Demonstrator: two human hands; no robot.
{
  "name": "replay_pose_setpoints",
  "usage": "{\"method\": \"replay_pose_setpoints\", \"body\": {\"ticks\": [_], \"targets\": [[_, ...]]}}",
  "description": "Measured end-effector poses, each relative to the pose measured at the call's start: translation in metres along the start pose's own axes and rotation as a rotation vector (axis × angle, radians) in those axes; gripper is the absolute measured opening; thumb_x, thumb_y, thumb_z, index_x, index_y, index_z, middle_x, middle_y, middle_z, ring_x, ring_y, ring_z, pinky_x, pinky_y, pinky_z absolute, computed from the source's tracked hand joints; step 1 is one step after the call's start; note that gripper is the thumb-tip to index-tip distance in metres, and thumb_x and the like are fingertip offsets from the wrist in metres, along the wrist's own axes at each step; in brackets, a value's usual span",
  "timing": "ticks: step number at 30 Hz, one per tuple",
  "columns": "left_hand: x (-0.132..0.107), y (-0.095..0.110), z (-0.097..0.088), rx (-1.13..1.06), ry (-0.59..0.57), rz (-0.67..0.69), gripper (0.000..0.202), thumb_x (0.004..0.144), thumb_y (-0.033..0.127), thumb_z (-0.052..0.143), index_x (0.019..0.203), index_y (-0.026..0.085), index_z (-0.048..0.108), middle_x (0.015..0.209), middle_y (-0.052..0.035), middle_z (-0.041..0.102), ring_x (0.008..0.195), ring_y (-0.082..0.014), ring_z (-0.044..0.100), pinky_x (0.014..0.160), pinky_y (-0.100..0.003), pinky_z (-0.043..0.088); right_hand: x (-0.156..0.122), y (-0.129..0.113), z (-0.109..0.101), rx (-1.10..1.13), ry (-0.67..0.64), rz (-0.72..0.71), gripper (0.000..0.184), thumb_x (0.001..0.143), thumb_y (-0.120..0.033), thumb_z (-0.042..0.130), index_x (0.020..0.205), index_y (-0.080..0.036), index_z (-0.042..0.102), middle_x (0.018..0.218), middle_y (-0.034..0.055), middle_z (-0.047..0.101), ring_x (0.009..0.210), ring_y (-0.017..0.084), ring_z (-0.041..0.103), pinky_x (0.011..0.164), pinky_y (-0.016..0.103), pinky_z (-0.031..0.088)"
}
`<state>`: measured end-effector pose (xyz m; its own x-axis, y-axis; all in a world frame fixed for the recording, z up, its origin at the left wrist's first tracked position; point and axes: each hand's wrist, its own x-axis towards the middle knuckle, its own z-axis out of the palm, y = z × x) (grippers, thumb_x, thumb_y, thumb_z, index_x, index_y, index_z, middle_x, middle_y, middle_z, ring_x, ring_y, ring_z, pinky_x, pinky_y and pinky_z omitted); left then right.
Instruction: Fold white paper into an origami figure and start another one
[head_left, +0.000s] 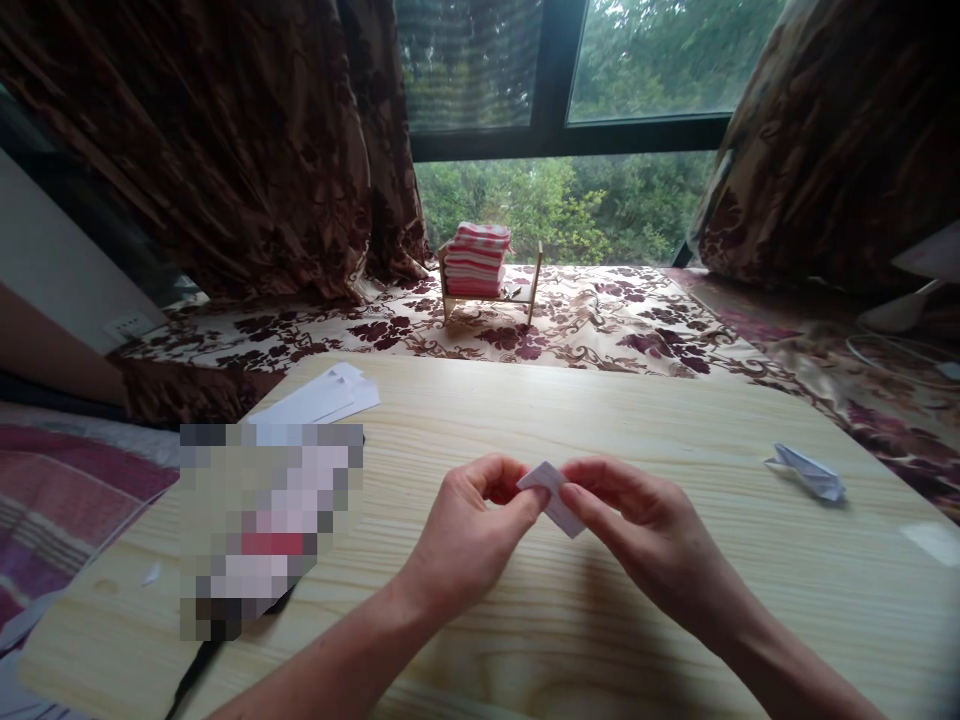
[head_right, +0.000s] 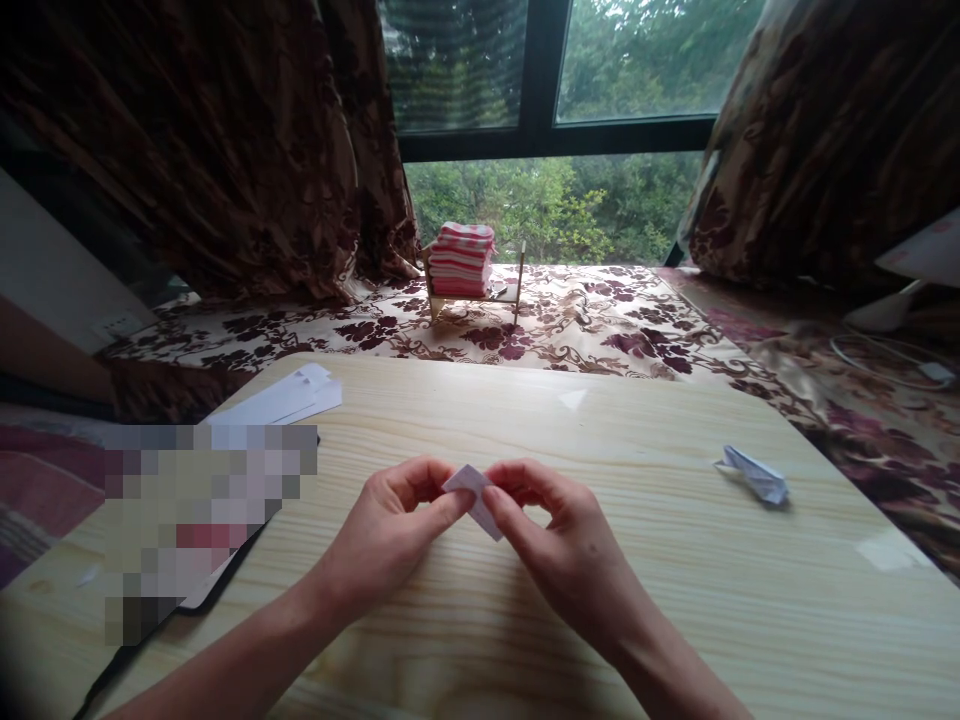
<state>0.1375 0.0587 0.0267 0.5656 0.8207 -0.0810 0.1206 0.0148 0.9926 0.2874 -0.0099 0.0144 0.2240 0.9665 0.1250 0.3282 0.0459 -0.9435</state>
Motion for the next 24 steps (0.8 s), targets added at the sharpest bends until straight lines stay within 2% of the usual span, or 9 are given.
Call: {"method": "replay_pose_setpoints", "body": {"ticks": [2,4,9,12,15,17,22,24], "targets": [[0.0005,-0.0023,-0.0004,-0.08,-0.035,-0.04,0.016,0.075,0.03,0.063,0.075,0.014,0.063,0.072,-0.0031,0.064,0.069,-0.0151,0.056,0.066,-0.026,0.043,-0.0005,-0.002,-0.0003,-0.018,-0.023,0.003,0.019,0.085,-0.037,0.057,0.084,-0.02,0.066,0.08,0.0025,0.07,0.076,0.018,0.064,0.069,0.028,0.049],[-0.0002,-0.0032,-0.001,-0.037,-0.036,-0.026,0.015,0.076,0.029,0.063,0.076,0.014,0.064,0.073,-0.0029,0.065,0.07,-0.0155,0.057,0.067,-0.026,0.043,-0.0013,-0.0038,-0.0001,-0.08,-0.037,-0.039,0.02,0.086,-0.036,0.056,0.079,-0.02,0.066,0.075,0.0021,0.068,0.073,0.017,0.063,0.067,0.028,0.048],[-0.0037,0.0015,-0.0039,0.268,0.016,0.174,0.015,0.081,0.024,0.059,0.072,0.016,0.066,0.071,-0.0021,0.065,0.073,-0.0156,0.058,0.072,-0.025,0.042,-0.0033,-0.0038,0.0015,-0.193,-0.028,-0.158,0.019,0.087,-0.032,0.055,0.074,-0.021,0.064,0.07,0.0018,0.063,0.068,0.016,0.058,0.064,0.028,0.045],[-0.0044,0.0035,-0.0048,0.339,0.013,0.228,0.015,0.082,0.021,0.057,0.071,0.016,0.065,0.071,-0.002,0.064,0.071,-0.0149,0.057,0.07,-0.024,0.042,-0.0036,-0.0037,0.0007,-0.201,-0.018,-0.137,0.017,0.086,-0.032,0.056,0.075,-0.022,0.065,0.067,0.0,0.061,0.065,0.015,0.056,0.062,0.027,0.044],[-0.0058,0.0029,-0.0033,0.413,-0.006,0.303,0.017,0.082,0.017,0.055,0.067,0.016,0.063,0.068,-0.0013,0.061,0.069,-0.0137,0.055,0.069,-0.024,0.04,-0.0041,-0.0057,0.0002,-0.214,-0.062,-0.101,0.022,0.088,-0.031,0.051,0.072,-0.022,0.063,0.07,0.0005,0.062,0.068,0.016,0.057,0.062,0.027,0.044],[-0.0073,0.0021,-0.0012,0.451,-0.007,0.341,0.019,0.081,0.014,0.054,0.063,0.016,0.061,0.065,-0.0007,0.06,0.067,-0.0132,0.054,0.067,-0.024,0.039,-0.0046,-0.0072,0.001,-0.245,-0.076,-0.126,0.025,0.09,-0.029,0.048,0.07,-0.021,0.06,0.07,0.0012,0.061,0.069,0.016,0.056,0.063,0.028,0.043],[-0.0076,0.0025,-0.0021,0.426,-0.008,0.265,0.02,0.08,0.015,0.055,0.06,0.016,0.061,0.061,0.0001,0.06,0.062,-0.0123,0.055,0.06,-0.023,0.039,-0.0028,-0.0064,-0.0019,-0.29,-0.057,-0.176,0.026,0.09,-0.026,0.048,0.066,-0.021,0.056,0.068,0.0016,0.059,0.07,0.017,0.054,0.064,0.029,0.041],[-0.0041,0.0033,-0.0083,0.414,0.037,0.233,0.02,0.08,0.017,0.055,0.062,0.015,0.063,0.061,0.0,0.061,0.062,-0.0126,0.055,0.059,-0.023,0.039,-0.0005,-0.0043,-0.0082,-0.306,-0.002,-0.166,0.025,0.089,-0.027,0.049,0.065,-0.021,0.057,0.068,0.0012,0.059,0.069,0.017,0.054,0.063,0.029,0.041]]}}
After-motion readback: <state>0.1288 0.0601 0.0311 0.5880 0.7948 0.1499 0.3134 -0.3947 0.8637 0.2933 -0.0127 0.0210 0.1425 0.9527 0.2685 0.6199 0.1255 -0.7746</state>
